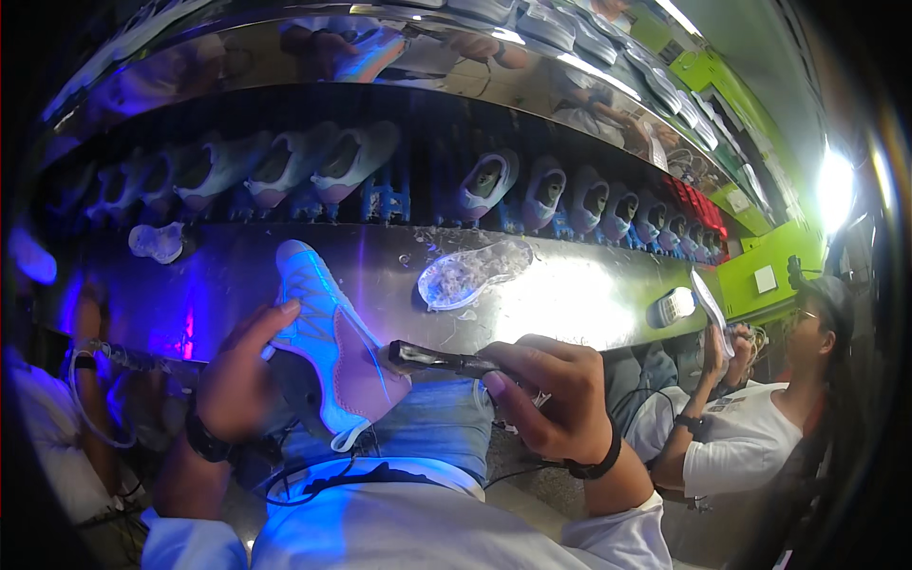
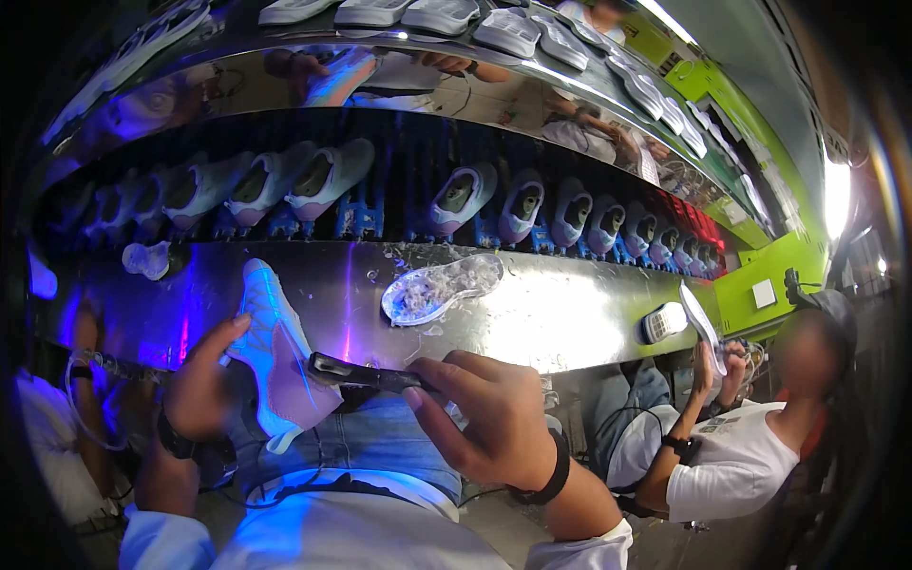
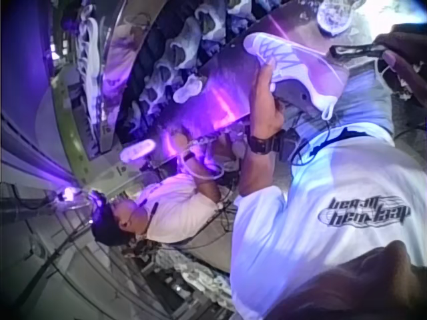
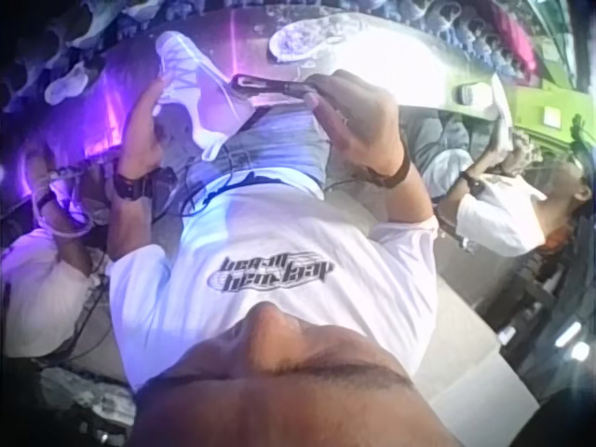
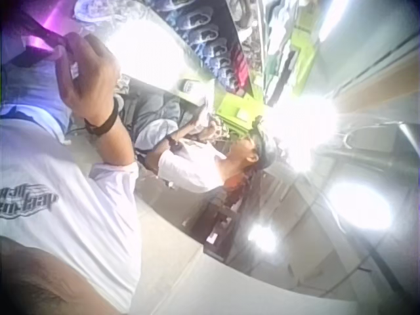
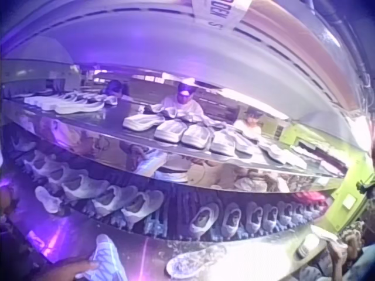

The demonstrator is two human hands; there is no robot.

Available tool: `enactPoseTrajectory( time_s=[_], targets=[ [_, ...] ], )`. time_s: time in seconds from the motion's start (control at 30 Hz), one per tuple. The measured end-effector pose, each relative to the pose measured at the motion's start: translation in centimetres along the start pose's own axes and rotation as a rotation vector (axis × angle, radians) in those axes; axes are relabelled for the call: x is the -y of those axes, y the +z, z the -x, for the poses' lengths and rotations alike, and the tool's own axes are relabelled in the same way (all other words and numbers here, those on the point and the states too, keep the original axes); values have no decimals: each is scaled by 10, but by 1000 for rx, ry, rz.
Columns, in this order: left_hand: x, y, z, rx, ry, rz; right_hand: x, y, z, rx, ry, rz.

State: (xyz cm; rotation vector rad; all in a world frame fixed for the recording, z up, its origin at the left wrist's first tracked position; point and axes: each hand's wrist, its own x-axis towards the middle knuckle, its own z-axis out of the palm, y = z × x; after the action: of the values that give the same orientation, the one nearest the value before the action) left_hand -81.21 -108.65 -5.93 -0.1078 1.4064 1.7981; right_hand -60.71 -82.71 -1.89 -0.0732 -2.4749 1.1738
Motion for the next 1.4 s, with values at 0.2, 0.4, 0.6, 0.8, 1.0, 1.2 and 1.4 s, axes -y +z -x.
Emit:
enactPoseTrajectory(
  time_s=[0.2, 0.4, 0.6, 0.8, 1.0, 1.2, 1.4],
  targets=[
    [0, 5, 3, 2, -85, 40, -5, -6, -6, 12, -36, -52],
    [9, 10, 11, 50, -143, 141, -5, -18, -19, 14, -147, 4],
    [22, 23, 33, 89, 84, -100, -11, -26, -27, -2, -286, 71],
    [23, 14, 29, 277, -315, 231, -19, -26, -31, -37, -360, 35],
    [34, 16, 34, 153, -372, -88, -27, -24, -31, -68, -399, -21],
    [62, -10, 29, 358, -561, 493, -39, -16, -27, -115, -413, -58],
    [63, 1, 35, 368, -628, 635, -54, 0, -19, -183, -397, -90]
  ],
)
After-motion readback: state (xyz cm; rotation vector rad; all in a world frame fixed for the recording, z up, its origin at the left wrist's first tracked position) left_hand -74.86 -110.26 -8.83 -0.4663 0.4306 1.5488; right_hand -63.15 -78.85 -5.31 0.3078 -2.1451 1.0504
